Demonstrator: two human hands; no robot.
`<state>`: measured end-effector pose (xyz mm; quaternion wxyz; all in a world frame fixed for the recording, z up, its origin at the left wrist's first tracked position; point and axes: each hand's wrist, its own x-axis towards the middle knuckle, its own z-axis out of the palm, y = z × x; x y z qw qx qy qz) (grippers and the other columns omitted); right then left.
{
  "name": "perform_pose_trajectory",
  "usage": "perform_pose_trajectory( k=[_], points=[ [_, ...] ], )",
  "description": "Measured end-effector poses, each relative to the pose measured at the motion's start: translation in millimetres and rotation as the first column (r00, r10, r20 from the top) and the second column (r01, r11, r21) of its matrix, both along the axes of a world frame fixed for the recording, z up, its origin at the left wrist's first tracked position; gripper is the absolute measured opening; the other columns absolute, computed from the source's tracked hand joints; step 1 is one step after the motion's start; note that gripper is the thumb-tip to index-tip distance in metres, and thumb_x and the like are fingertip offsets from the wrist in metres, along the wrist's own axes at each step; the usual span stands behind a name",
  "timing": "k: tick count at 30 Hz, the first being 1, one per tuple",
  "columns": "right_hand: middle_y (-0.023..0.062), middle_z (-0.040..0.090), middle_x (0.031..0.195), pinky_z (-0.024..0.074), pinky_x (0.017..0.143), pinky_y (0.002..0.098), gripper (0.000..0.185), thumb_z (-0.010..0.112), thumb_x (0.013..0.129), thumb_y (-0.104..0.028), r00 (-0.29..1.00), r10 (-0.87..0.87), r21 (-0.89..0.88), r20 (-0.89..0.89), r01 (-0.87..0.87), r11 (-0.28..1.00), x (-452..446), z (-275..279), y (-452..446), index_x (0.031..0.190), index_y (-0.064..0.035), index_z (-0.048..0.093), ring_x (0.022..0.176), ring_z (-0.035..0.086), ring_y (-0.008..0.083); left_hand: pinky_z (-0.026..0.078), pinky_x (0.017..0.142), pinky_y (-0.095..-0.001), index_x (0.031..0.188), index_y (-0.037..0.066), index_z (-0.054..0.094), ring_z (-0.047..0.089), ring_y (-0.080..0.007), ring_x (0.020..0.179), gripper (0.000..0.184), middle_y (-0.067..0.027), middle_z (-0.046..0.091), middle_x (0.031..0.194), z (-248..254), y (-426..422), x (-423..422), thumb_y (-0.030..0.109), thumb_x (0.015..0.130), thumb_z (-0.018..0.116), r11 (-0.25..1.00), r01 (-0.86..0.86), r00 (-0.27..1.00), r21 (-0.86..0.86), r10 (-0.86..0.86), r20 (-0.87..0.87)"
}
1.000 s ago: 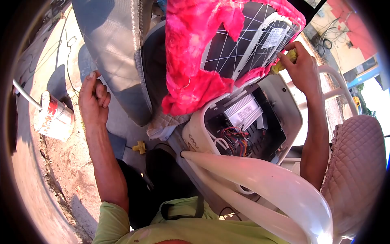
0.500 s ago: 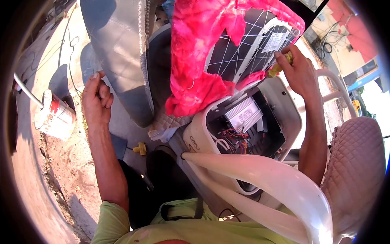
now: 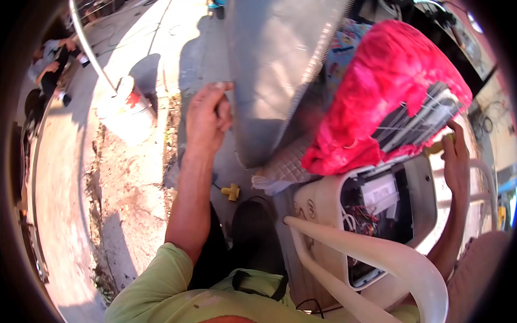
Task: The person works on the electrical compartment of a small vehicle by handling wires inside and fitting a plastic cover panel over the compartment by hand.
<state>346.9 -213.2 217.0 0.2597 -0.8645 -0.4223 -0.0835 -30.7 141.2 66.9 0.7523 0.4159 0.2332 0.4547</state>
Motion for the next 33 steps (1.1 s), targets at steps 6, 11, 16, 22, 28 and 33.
perform_pose_trajectory(
  k=[6,11,16,22,28,33],
  points=[
    [0.0143,0.074,0.09,0.0544,0.068,0.0361,0.039,0.052,0.103,-0.018,0.995,0.054,-0.227,-0.078,-0.071,0.971,3,29,-13,0.137,0.0015,0.05,0.068,0.063,0.0183,0.025,0.04,-0.0252,0.111,0.005,0.064,0.036,-0.0068,0.045,0.023,0.0016,0.045,0.059,10,8,-12,0.025,0.1,0.061,0.999,-0.018,0.999,-0.045,0.019,0.041],
    [0.0174,0.074,0.09,0.0515,0.065,0.0416,0.033,0.049,0.104,-0.026,0.954,0.07,-0.256,0.293,0.007,0.967,-14,24,-5,0.108,0.0044,0.063,0.072,0.064,0.0257,0.028,0.042,-0.0256,0.143,0.0,0.047,0.036,-0.0077,0.046,0.049,0.0006,0.043,0.057,80,-21,-86,0.023,0.101,0.058,0.947,-0.277,0.948,0.165,0.241,0.208],
    [0.018,0.074,0.09,0.0531,0.069,0.0425,0.037,0.052,0.103,-0.032,0.94,0.029,-0.272,0.341,0.069,0.96,-8,22,-7,0.108,0.0018,0.065,0.077,0.067,0.0299,0.036,0.051,-0.0226,0.159,0.001,0.01,0.04,-0.0061,0.049,0.072,0.0016,0.046,0.058,106,-88,-142,0.02,0.103,0.051,0.531,-0.643,0.763,0.553,0.385,0.519],
    [0.0187,0.075,0.09,0.055,0.073,0.0435,0.041,0.054,0.102,-0.04,0.843,0.137,-0.253,0.521,-0.001,0.968,1,17,-6,0.108,-0.0012,0.067,0.083,0.069,0.0349,0.034,0.05,-0.0235,0.144,0.001,0.044,0.042,-0.0062,0.05,0.045,0.0022,0.047,0.059,106,-64,-105,0.016,0.103,0.055,0.899,-0.293,0.949,0.325,0.233,0.21],
    [0.0204,0.073,0.1,0.0534,0.081,0.0407,0.049,0.05,0.104,-0.047,0.943,-0.074,-0.195,0.325,0.144,0.97,4,10,-6,0.13,-0.0054,0.058,0.09,0.069,0.0339,0.034,0.05,-0.0229,0.13,0.002,0.056,0.042,-0.0029,0.05,0.029,0.0051,0.048,0.055,84,-58,-76,0.009,0.102,0.057,0.878,-0.199,0.974,0.435,0.13,0.183],
    [0.0178,0.071,0.099,0.0519,0.078,0.04,0.046,0.049,0.105,-0.043,0.954,-0.083,-0.137,0.29,0.127,0.982,24,2,-12,0.132,-0.0064,0.056,0.087,0.067,0.0307,0.034,0.049,-0.0234,0.126,0.002,0.059,0.043,-0.0037,0.05,0.026,0.0048,0.048,0.056,77,-53,-67,0.01,0.101,0.059,0.906,-0.171,0.984,0.388,0.137,0.116]
  ],
)
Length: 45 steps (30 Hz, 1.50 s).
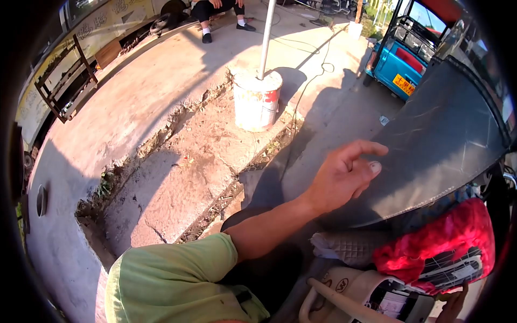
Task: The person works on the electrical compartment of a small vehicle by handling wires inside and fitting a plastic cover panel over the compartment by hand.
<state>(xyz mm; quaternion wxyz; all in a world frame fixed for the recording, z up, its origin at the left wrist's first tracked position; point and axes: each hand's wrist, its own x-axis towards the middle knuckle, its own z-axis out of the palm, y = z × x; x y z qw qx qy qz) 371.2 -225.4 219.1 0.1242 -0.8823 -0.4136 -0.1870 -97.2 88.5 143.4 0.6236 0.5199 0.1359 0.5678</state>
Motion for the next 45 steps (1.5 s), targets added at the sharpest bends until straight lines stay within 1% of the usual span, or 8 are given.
perform_pose_trajectory(
  k=[18,19,22,26,31,34,40,45],
  points=[
    [0.0087,0.065,0.096,0.0468,0.064,0.0376,0.038,0.046,0.109,-0.031,0.994,0.089,0.049,0.059,-0.092,0.995,93,-43,-35,0.14,-0.0101,0.051,0.076,0.059,0.0191,0.031,0.046,-0.0231,0.118,0.001,0.064,0.042,-0.0043,0.05,0.02,0.0044,0.048,0.063,-21,19,23,0.011,0.1,0.061,0.984,0.068,0.997,-0.167,-0.064,0.032],
    [0.016,0.068,0.098,0.0498,0.072,0.0437,0.039,0.048,0.109,-0.033,0.986,0.163,0.148,0.036,-0.167,0.975,65,-38,-22,0.138,-0.007,0.05,0.081,0.063,0.0258,0.03,0.046,-0.023,0.118,0.002,0.064,0.042,-0.0042,0.05,0.021,0.0043,0.048,0.063,-21,19,22,0.012,0.1,0.061,0.984,0.065,0.998,-0.165,-0.061,0.028],
    [0.0043,0.059,0.084,0.0416,0.06,0.0288,0.043,0.046,0.109,-0.028,0.926,0.144,0.181,-0.349,-0.084,0.98,32,-21,-26,0.149,-0.0119,0.044,0.068,0.052,0.0131,0.03,0.046,-0.0228,0.119,0.002,0.064,0.042,-0.004,0.05,0.022,0.0039,0.048,0.063,-15,17,18,0.013,0.101,0.061,0.985,0.058,0.998,-0.16,-0.055,0.024],
    [0.0007,0.055,0.082,0.0374,0.054,0.0235,0.047,0.045,0.108,-0.022,0.81,0.358,0.353,-0.464,-0.201,0.914,1,-15,-13,0.153,-0.0098,0.039,0.066,0.049,0.0092,0.029,0.045,-0.0228,0.12,0.003,0.064,0.041,-0.0036,0.05,0.024,0.0042,0.048,0.062,-20,20,21,0.016,0.101,0.06,0.983,0.082,0.996,-0.165,-0.076,0.042],
    [0.0121,0.065,0.076,0.0418,0.046,0.033,0.028,0.053,0.103,-0.031,0.958,-0.058,0.1,-0.281,0.089,0.991,-4,-4,-3,0.11,-0.0039,0.053,0.058,0.057,0.0184,0.029,0.044,-0.0229,0.117,0.004,0.066,0.04,-0.0035,0.049,0.022,0.0045,0.047,0.062,-22,21,22,0.016,0.101,0.061,0.975,0.093,0.996,-0.203,-0.092,0.016],
    [0.0056,0.056,0.067,0.0387,0.044,0.0303,0.026,0.054,0.105,-0.034,0.975,0.005,0.148,-0.22,0.028,0.989,2,-13,-8,0.111,-0.0081,0.055,0.052,0.052,0.014,0.029,0.043,-0.0231,0.114,0.003,0.067,0.04,-0.0036,0.049,0.019,0.0049,0.047,0.062,-22,21,23,0.016,0.101,0.061,0.976,0.082,0.997,-0.202,-0.08,0.014],
    [0.0056,0.061,0.088,0.0427,0.057,0.0267,0.043,0.044,0.107,-0.021,0.864,0.231,0.279,-0.446,-0.112,0.954,-18,-5,-17,0.147,-0.0049,0.041,0.069,0.056,0.0125,0.028,0.043,-0.0225,0.111,0.003,0.068,0.041,-0.0036,0.049,0.018,0.0049,0.047,0.063,-26,21,30,0.016,0.101,0.06,0.977,0.073,0.997,-0.199,-0.078,-0.018],
    [0.0075,0.055,0.067,0.0429,0.041,0.0303,0.033,0.055,0.105,-0.03,0.894,0.054,0.229,-0.446,0.055,0.972,-32,2,-5,0.088,-0.003,0.045,0.051,0.053,0.0144,0.037,0.048,-0.0231,0.108,0.0,0.068,0.05,-0.0054,0.056,0.019,0.001,0.059,0.073,-27,20,33,0.016,0.099,0.064,0.963,0.103,0.993,-0.248,-0.116,-0.038]
  ],
)
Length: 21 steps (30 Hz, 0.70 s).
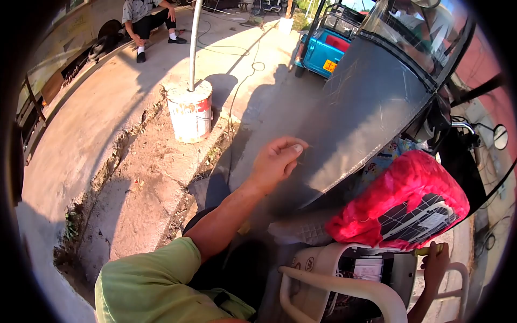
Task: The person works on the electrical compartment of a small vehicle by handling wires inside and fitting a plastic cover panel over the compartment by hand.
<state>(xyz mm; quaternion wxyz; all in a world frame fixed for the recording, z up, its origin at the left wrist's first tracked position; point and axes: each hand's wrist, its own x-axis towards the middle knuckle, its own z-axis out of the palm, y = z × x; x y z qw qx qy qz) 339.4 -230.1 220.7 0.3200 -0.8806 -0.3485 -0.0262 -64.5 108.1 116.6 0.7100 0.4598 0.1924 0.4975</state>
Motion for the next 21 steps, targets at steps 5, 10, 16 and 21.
perform_pose_trajectory(
  k=[5,10,16,21],
  points=[
    [0.0075,0.056,0.076,0.0436,0.051,0.0314,0.028,0.053,0.106,-0.029,0.987,0.024,0.095,0.159,-0.039,0.995,9,-16,1,0.106,-0.001,0.053,0.061,0.054,0.0143,0.038,0.049,-0.0229,0.108,0.0,0.069,0.05,-0.0055,0.056,0.02,0.0007,0.059,0.073,0,1,-2,0.017,0.099,0.064,1.0,-0.018,1.0,0.024,0.018,-0.008],
    [0.0089,0.058,0.082,0.0434,0.053,0.0329,0.027,0.053,0.106,-0.029,0.983,0.104,0.095,0.151,-0.119,0.988,2,-11,1,0.113,-0.0028,0.056,0.066,0.056,0.0149,0.038,0.05,-0.0225,0.108,-0.001,0.069,0.05,-0.0056,0.057,0.019,0.0009,0.059,0.073,0,-2,-2,0.016,0.099,0.064,1.0,-0.025,1.0,0.003,0.025,0.011],
    [0.0094,0.054,0.072,0.0452,0.055,0.0357,0.032,0.058,0.104,-0.032,0.96,-0.112,0.065,0.258,0.099,0.993,7,-20,13,0.096,-0.0017,0.051,0.065,0.054,0.0164,0.038,0.05,-0.0227,0.108,-0.001,0.069,0.05,-0.0059,0.057,0.019,0.001,0.058,0.072,1,-1,-2,0.016,0.099,0.064,1.0,-0.016,1.0,-0.009,0.016,0.007],
    [0.0073,0.051,0.068,0.0455,0.06,0.0347,0.036,0.059,0.103,-0.033,0.953,0.04,0.102,0.299,-0.074,0.992,6,-18,12,0.089,-0.0008,0.053,0.065,0.052,0.0156,0.038,0.05,-0.0229,0.107,0.0,0.069,0.049,-0.0058,0.057,0.018,0.0011,0.059,0.072,0,1,-3,0.016,0.099,0.065,1.0,-0.01,1.0,-0.021,0.011,0.018]
  ],
)
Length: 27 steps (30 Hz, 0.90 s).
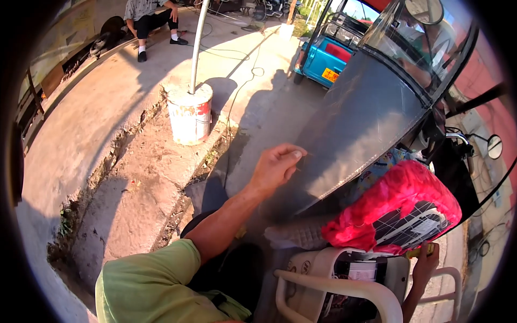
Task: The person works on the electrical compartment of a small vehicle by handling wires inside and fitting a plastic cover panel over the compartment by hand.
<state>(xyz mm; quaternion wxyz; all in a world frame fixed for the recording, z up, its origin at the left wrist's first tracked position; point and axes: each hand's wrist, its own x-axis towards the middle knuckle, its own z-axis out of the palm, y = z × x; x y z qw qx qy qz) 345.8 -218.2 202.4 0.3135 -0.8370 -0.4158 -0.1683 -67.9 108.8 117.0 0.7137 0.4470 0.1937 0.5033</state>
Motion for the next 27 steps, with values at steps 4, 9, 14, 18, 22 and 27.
perform_pose_trajectory(
  k=[4,9,14,18,22,27],
  points=[
    [0.0054,0.056,0.075,0.0454,0.067,0.0308,0.03,0.058,0.102,-0.028,0.991,0.116,0.032,-0.068,-0.114,0.993,7,5,2,0.089,-0.0005,0.057,0.071,0.053,0.0136,0.027,0.043,-0.0222,0.108,0.004,0.069,0.04,-0.0038,0.048,0.017,0.0047,0.049,0.063,-4,4,4,0.018,0.1,0.061,1.0,-0.026,1.0,-0.004,0.026,-0.002],
    [0.0055,0.061,0.096,0.0504,0.077,0.0307,0.019,0.055,0.099,-0.013,0.772,0.49,0.408,-0.405,-0.327,0.852,27,-13,5,0.114,-0.0011,0.061,0.083,0.058,0.0157,0.026,0.042,-0.0227,0.107,0.005,0.07,0.038,-0.004,0.047,0.017,0.0043,0.049,0.063,-6,7,6,0.018,0.1,0.062,0.999,-0.032,0.999,-0.039,0.033,0.03],
    [-0.0042,0.045,0.076,0.0393,0.058,0.02,0.026,0.057,0.103,-0.015,0.615,0.663,0.74,-0.427,-0.184,0.647,26,-36,28,0.126,-0.0031,0.059,0.065,0.043,0.0048,0.026,0.039,-0.0236,0.107,0.005,0.07,0.035,-0.0047,0.043,0.018,0.0033,0.046,0.057,-2,5,4,0.018,0.101,0.06,0.996,-0.066,0.996,-0.064,0.062,-0.062],
    [-0.0078,0.043,0.07,0.0314,0.048,0.0179,0.02,0.059,0.103,-0.016,0.832,0.411,0.795,-0.372,0.058,0.603,22,-37,47,0.118,-0.0037,0.063,0.056,0.038,0.0019,0.025,0.038,-0.0233,0.107,0.003,0.07,0.032,-0.0049,0.04,0.018,0.0023,0.044,0.054,-11,9,10,0.016,0.102,0.059,0.998,-0.061,0.998,0.012,0.062,-0.03],
    [-0.0059,0.047,0.068,0.0311,0.046,0.0188,0.019,0.064,0.101,-0.021,0.909,0.222,0.772,-0.353,0.149,0.618,8,-34,65,0.108,-0.0043,0.065,0.053,0.041,0.0029,0.025,0.037,-0.0232,0.107,0.002,0.069,0.03,-0.005,0.04,0.018,0.0026,0.044,0.055,-12,8,8,0.016,0.101,0.058,0.997,-0.072,0.997,0.024,0.073,-0.004],
    [-0.0014,0.044,0.07,0.0322,0.051,0.0267,0.038,0.048,0.105,-0.035,0.616,0.591,0.769,-0.52,0.037,0.638,3,-23,61,0.113,-0.0015,0.063,0.056,0.039,0.0102,0.025,0.037,-0.0228,0.107,0.002,0.068,0.029,-0.0045,0.041,0.019,0.0033,0.043,0.056,-11,11,3,0.016,0.102,0.058,0.997,-0.061,0.998,0.041,0.061,-0.017]
  ],
)
